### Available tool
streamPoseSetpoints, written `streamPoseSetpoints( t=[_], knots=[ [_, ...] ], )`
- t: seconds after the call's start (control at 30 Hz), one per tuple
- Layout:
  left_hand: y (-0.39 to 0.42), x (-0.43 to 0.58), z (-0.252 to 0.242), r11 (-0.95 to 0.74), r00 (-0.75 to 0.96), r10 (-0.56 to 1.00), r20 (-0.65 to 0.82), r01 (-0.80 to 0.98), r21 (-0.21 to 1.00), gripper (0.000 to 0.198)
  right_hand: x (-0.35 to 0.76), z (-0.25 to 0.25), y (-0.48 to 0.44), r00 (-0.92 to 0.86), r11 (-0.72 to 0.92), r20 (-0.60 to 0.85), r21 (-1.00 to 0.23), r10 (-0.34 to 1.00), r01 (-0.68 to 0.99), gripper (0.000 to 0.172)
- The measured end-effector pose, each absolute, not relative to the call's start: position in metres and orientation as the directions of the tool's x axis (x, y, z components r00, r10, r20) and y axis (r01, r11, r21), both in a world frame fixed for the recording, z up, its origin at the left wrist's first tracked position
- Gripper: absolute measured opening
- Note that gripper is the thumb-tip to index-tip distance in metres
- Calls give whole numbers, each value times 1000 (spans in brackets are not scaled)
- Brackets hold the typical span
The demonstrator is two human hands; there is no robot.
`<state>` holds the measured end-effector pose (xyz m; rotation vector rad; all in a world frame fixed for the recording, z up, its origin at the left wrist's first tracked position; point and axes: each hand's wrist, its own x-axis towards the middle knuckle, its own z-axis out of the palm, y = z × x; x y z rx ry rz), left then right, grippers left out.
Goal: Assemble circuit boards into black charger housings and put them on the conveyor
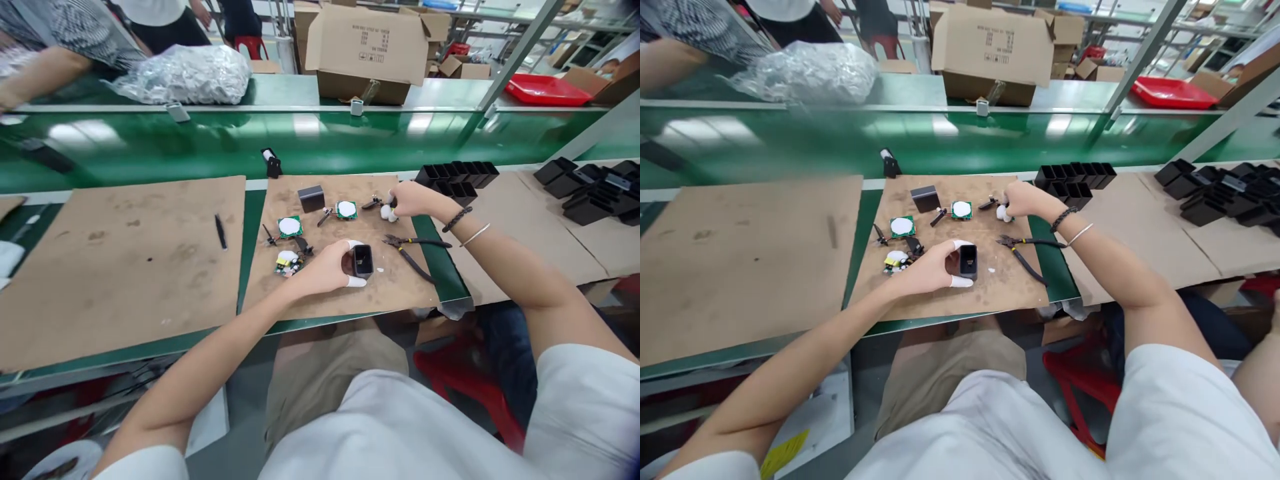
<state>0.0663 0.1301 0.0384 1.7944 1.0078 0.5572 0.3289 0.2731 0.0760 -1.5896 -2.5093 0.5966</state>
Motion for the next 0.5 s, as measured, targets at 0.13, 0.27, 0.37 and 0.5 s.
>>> streamPoseSetpoints(
  t=[0.13,0.27,0.37,0.5],
  knots=[
    [101,56,49,-259,357,926,119,373,891,67,324,81,250,-474,323,6,-740,881,590,22],
    [69,45,59,-364,238,928,288,407,838,63,299,71,168,-329,170,196,-980,924,-108,38],
    [53,39,68,-469,225,883,412,458,755,57,270,69,102,-187,368,401,-911,897,-188,54],
    [40,33,82,-587,271,805,528,497,640,61,246,73,61,-232,621,623,-779,747,-88,54]
  ],
)
